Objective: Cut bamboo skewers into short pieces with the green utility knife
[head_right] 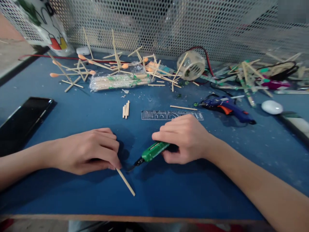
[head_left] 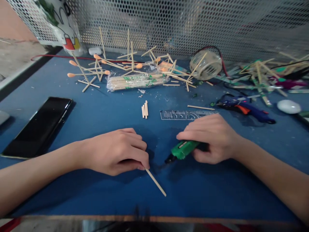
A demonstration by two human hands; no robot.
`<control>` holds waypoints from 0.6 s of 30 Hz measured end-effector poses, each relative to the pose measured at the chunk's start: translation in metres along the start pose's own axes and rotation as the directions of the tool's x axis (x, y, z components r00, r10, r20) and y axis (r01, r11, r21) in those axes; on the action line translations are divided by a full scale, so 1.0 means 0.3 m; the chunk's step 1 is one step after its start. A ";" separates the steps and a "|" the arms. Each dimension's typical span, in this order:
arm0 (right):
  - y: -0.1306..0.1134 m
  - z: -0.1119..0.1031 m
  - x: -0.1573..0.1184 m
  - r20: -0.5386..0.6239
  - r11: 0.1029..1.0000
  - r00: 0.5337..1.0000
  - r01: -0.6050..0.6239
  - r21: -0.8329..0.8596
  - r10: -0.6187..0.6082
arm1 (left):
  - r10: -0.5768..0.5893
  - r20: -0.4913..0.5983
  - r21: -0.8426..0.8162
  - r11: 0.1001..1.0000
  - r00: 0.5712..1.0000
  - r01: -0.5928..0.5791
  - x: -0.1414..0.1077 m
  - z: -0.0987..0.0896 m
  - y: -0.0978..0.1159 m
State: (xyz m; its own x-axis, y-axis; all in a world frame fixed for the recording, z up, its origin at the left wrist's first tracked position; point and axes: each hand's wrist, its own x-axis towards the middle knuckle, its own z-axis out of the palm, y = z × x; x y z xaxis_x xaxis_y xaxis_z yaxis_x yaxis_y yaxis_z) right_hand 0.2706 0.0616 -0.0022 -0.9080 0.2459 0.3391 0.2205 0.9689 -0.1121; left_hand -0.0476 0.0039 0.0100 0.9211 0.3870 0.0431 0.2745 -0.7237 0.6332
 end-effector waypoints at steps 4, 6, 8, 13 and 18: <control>0.003 0.003 0.002 0.028 0.995 0.996 0.089 -0.034 -0.088 | 0.000 -0.009 -0.038 0.999 1.000 0.000 -0.003 -0.001 -0.003; -0.001 0.007 0.006 0.051 0.995 0.993 0.102 -0.005 -0.102 | -0.001 -0.013 -0.062 0.998 1.000 0.000 -0.003 -0.002 -0.005; -0.004 0.009 0.008 0.065 0.994 0.992 0.107 0.013 -0.107 | 0.001 -0.010 -0.076 0.997 1.000 -0.002 -0.002 -0.003 -0.008; -0.008 0.005 0.010 0.097 0.993 0.989 0.117 -0.003 -0.116 | -0.006 0.002 -0.067 0.998 1.000 0.006 -0.001 -0.006 -0.009; -0.009 0.006 0.010 0.101 0.992 0.988 0.122 -0.010 -0.120 | -0.010 0.007 -0.063 0.998 1.000 0.010 -0.003 -0.005 -0.007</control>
State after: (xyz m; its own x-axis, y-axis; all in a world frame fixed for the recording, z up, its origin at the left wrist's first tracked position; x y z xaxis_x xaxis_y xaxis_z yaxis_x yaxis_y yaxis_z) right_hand 0.2667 0.0597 -0.0028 -0.9592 0.1234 0.2543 0.1115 0.9919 -0.0610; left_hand -0.0495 0.0058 0.0099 0.9202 0.3901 0.0317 0.2657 -0.6822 0.6812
